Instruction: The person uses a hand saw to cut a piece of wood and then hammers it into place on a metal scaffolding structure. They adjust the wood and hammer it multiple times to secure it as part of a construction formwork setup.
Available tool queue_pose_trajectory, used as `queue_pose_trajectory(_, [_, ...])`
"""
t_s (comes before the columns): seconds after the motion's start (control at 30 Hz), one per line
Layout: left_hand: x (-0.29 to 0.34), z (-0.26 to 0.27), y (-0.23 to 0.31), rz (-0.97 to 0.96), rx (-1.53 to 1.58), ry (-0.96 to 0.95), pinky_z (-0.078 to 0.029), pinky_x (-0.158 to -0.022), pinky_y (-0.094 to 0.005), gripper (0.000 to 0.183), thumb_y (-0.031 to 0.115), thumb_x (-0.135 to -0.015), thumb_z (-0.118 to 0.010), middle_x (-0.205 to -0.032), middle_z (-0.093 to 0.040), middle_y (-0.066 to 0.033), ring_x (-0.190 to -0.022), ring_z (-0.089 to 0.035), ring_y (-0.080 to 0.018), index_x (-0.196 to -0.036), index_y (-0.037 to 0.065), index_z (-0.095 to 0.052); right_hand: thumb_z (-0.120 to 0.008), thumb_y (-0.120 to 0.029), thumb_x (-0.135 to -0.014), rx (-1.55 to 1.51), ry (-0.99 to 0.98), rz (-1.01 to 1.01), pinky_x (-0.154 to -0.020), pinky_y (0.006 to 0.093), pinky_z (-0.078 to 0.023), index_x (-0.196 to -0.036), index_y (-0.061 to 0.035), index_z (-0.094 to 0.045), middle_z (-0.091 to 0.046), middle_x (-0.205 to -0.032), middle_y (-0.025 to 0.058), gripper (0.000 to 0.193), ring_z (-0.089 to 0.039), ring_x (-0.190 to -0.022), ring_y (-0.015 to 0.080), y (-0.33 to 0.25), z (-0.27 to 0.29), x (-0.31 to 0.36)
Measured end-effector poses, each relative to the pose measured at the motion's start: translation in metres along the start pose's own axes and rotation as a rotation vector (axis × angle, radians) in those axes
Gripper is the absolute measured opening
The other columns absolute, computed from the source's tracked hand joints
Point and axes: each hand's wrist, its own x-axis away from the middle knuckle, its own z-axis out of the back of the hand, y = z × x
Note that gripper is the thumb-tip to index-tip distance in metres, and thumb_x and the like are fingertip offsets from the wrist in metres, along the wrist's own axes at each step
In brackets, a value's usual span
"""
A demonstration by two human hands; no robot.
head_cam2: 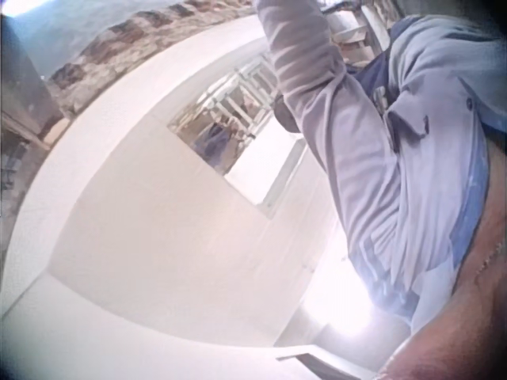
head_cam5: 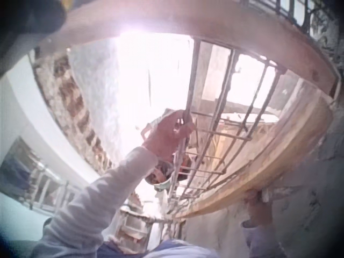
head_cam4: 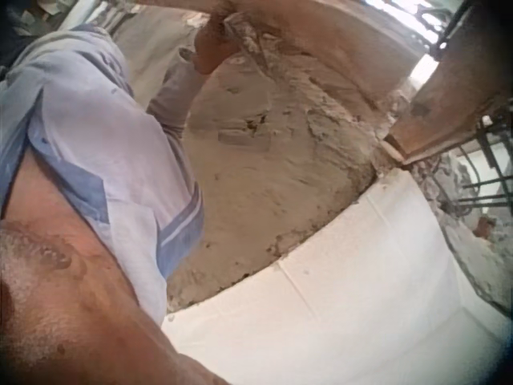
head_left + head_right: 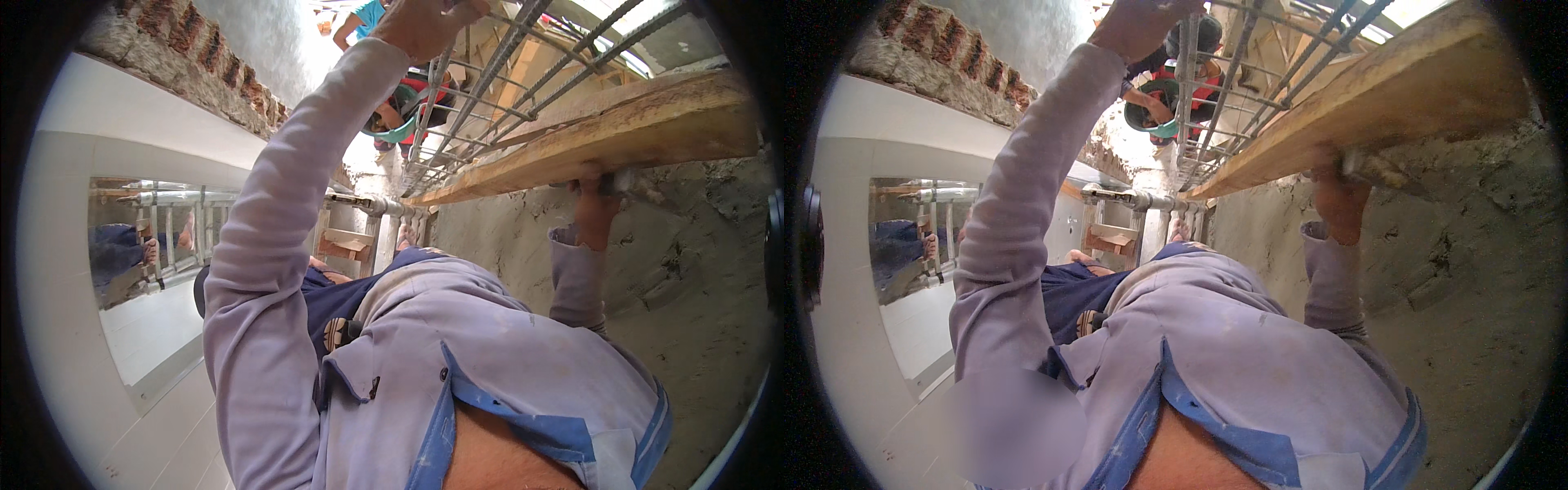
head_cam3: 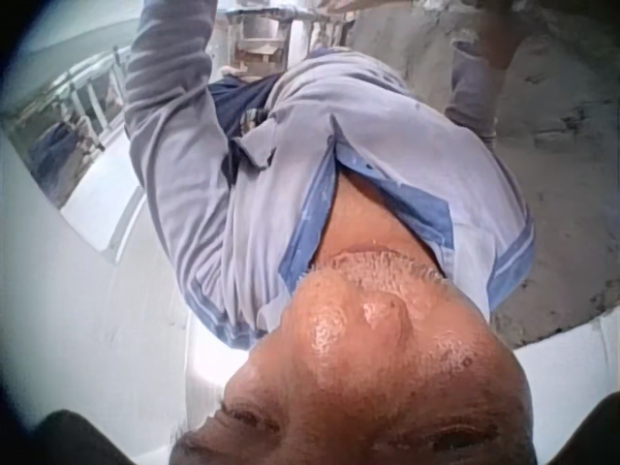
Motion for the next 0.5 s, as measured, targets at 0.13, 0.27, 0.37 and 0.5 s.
queue_pose_trajectory(0.13, [-0.006, 0.004, 0.001, 0.008, 0.081, -0.061, -0.051, -0.073, -0.0336, 0.035, 0.03, -0.089, -0.06, -0.096, -0.061, -0.0097, -0.089, -0.062, -0.0205, -0.112, 0.005, -0.054, -0.066, -0.038, -0.084, 0.023, -0.098, 0.071, -0.052, 0.0272, -0.041, -0.123, -0.0012, -0.041, -0.056, -0.102, 0.0082, 0.059, -0.051, -0.075, 0.0138, 0.0, -0.003, -0.009])
queue_pose_trajectory(0.27, [-0.009, 0.023, 0.0, 0.067, 0.093, -0.218, -0.052, -0.075, -0.0338, 0.039, 0.033, -0.089, -0.06, -0.099, -0.062, -0.011, -0.09, -0.063, -0.0207, -0.117, 0.006, -0.054, -0.066, -0.039, -0.085, -0.078, -0.15, -0.066, -0.052, 0.0266, -0.04, -0.122, -0.0027, -0.045, -0.054, -0.104, 0.0074, 0.056, -0.052, -0.077, 0.0138, -0.027, -0.019, -0.004])
queue_pose_trajectory(0.37, [-0.002, 0.029, 0.001, -0.009, -0.133, -0.145, -0.052, -0.076, -0.0333, 0.044, 0.035, -0.09, -0.059, -0.104, -0.062, -0.0122, -0.091, -0.063, -0.0203, -0.123, 0.007, -0.052, -0.066, -0.04, -0.084, -0.107, -0.153, -0.051, -0.052, 0.0276, -0.041, -0.123, -0.0043, -0.044, -0.054, -0.106, 0.0074, 0.057, -0.053, -0.077, 0.0146, -0.027, -0.023, -0.009])
queue_pose_trajectory(0.5, [0.006, 0.053, -0.001, -0.145, -0.116, -0.11, -0.047, -0.087, -0.0341, 0.054, 0.043, -0.088, -0.059, -0.11, -0.059, -0.0158, -0.102, -0.059, -0.0226, -0.124, 0.003, -0.052, -0.066, -0.043, -0.084, -0.058, -0.021, -0.171, -0.053, 0.0293, -0.043, -0.127, -0.0048, -0.043, -0.053, -0.108, 0.0068, 0.062, -0.054, -0.079, 0.0161, -0.002, -0.004, -0.014])
